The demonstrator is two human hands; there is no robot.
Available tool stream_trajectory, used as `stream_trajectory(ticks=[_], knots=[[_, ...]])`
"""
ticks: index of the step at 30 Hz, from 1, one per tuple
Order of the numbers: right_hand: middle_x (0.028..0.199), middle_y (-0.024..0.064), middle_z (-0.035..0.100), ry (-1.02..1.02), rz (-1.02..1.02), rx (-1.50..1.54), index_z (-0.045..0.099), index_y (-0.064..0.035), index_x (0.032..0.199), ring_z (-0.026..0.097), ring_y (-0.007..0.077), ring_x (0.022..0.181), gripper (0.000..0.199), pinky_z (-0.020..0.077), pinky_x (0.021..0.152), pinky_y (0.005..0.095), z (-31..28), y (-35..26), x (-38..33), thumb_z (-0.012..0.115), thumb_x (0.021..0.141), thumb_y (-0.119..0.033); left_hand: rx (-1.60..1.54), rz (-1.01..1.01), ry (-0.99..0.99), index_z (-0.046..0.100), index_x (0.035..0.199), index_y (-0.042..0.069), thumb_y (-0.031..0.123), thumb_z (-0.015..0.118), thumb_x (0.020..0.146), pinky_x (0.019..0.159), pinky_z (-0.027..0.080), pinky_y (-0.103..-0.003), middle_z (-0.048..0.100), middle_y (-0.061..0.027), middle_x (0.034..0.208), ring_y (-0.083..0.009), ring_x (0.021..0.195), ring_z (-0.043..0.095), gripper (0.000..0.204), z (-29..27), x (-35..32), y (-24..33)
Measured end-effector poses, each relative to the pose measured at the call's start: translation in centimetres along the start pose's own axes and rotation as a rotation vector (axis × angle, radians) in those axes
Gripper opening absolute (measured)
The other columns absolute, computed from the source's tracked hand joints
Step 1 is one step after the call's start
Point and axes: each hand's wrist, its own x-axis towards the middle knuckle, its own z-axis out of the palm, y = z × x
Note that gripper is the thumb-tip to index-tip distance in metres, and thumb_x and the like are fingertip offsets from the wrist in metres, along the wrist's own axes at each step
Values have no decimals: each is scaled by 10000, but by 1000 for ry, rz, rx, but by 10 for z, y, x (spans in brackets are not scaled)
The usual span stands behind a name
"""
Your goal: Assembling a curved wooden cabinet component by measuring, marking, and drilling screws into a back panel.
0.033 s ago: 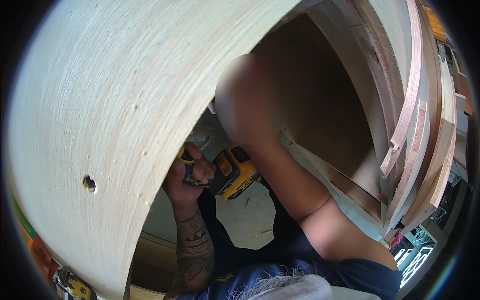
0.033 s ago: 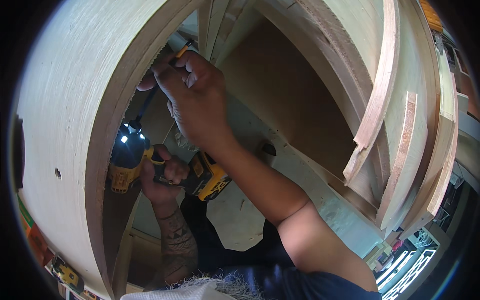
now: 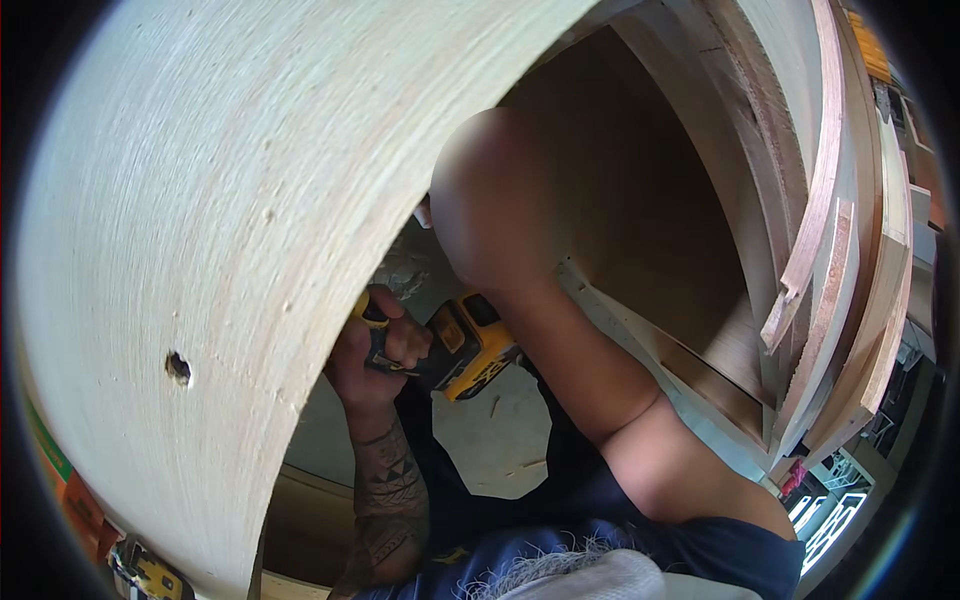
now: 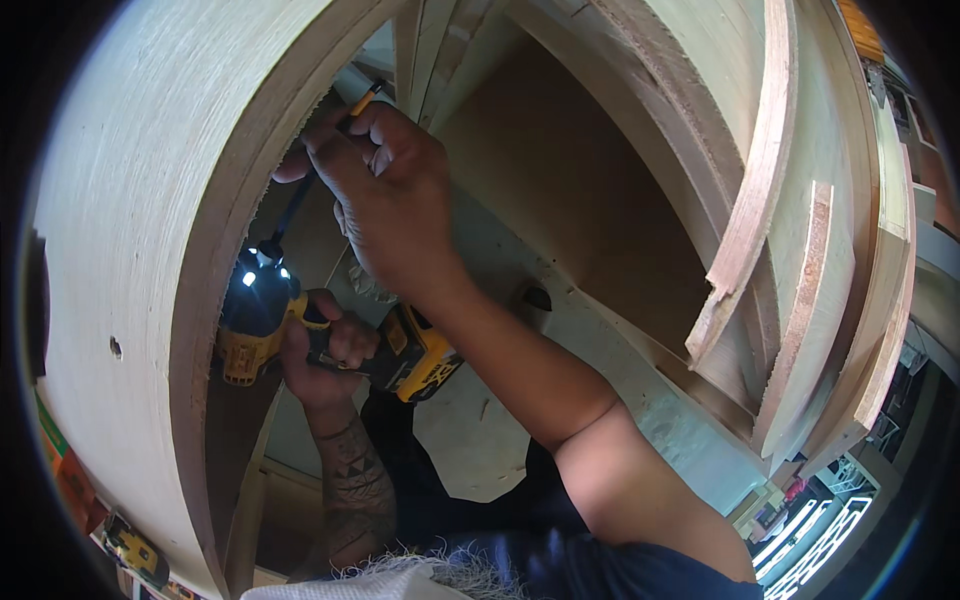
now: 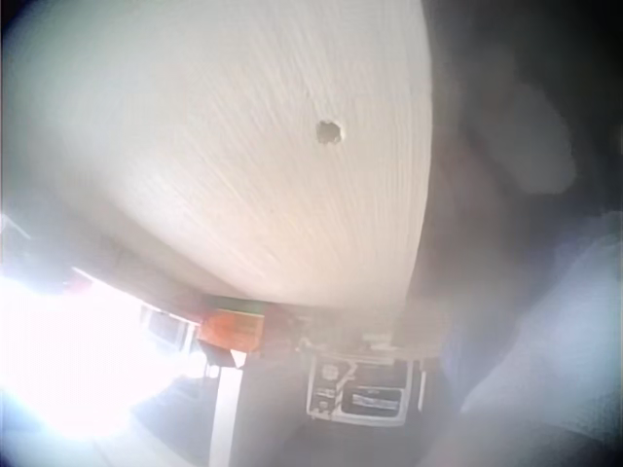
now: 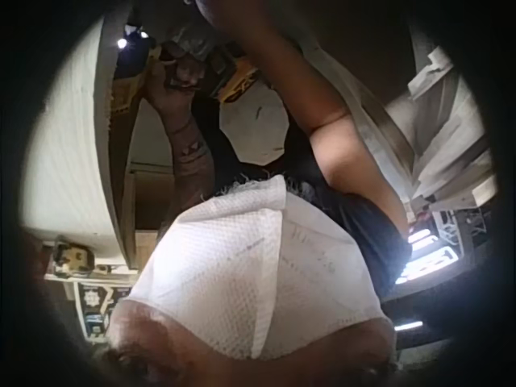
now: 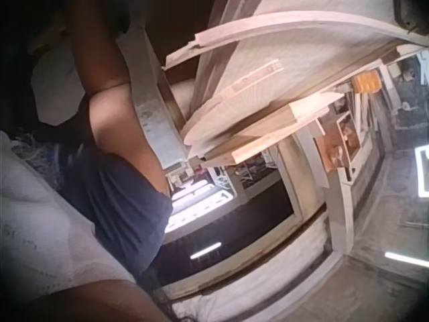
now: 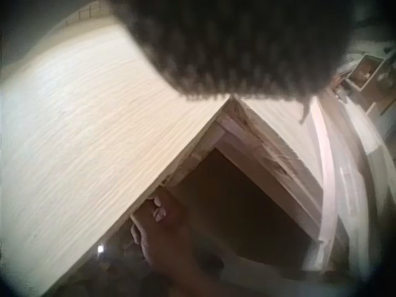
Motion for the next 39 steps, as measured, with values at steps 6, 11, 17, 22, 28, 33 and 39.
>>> stream_trajectory(ticks=[6, 11, 17, 22, 28, 33, 39], knots=[[829, 116, 739, 4, 63, 6, 602, 0, 978, 433, 10, 467, 158, 309, 412, 200, 0, -3, -2, 642, 955, -151, -44, -7, 39, 508, 1110, 66, 520, 444, 1023, 650, 409, -300, 495, 12, 695, -110, 588, 467, 466, 9, -2, 1], [649, -60, 509, -13, 109, -21, 618, 3, 1082, 375, 8, 499, 219, 356, 458, 233, 2, -10, -9, 637, 980, -190, -37, -13, 76, 513, 1113, 68, 504, 444, 1028, 645, 410, -299, 490, 11, 685, -112, 581, 458, 449, 15, -9, 1], [632, -75, 468, 37, 130, -22, 615, -15, 1044, 340, 15, 484, 170, 352, 458, 236, 13, -14, -14, 628, 956, -160, -10, -16, 105, 523, 1121, 78, 496, 445, 1030, 641, 408, -306, 482, 15, 676, -113, 576, 449, 435, 17, -7, 4], [628, -66, 467, 62, 150, -58, 615, -18, 1033, 350, 21, 482, 165, 361, 462, 240, 13, -16, -17, 637, 933, -148, -39, -38, 98, 528, 1133, 77, 495, 433, 1036, 638, 407, -313, 479, 16, 675, -115, 577, 447, 440, 14, -7, 1], [664, -18, 546, 38, 126, -152, 624, 6, 1079, 388, 26, 492, 242, 370, 460, 245, 5, -20, -15, 650, 925, -179, -44, 2, 60, 538, 1172, 52, 487, 423, 1044, 614, 407, -306, 476, 15, 677, -112, 581, 452, 468, 26, 1, -6], [953, 161, 728, 317, 2, -265, 636, 34, 1154, 647, 150, 748, 281, 500, 684, 307, -33, 3, -15, 616, 941, -150, -115, 81, 45, 546, 1216, 22, 491, 468, 1010, 645, 446, -319, 492, 6, 703, -114, 593, 483, 518, 20, -2, -23], [1152, 266, 672, 197, -299, -912, 553, 60, 1341, 658, 367, 1119, 477, 495, 974, 402, -79, 47, -2, 636, 914, -136, -203, 148, 84, 541, 1248, 38, 490, 474, 1007, 625, 412, -303, 491, 14, 702, -117, 588, 442, 517, -43, -8, -54]])
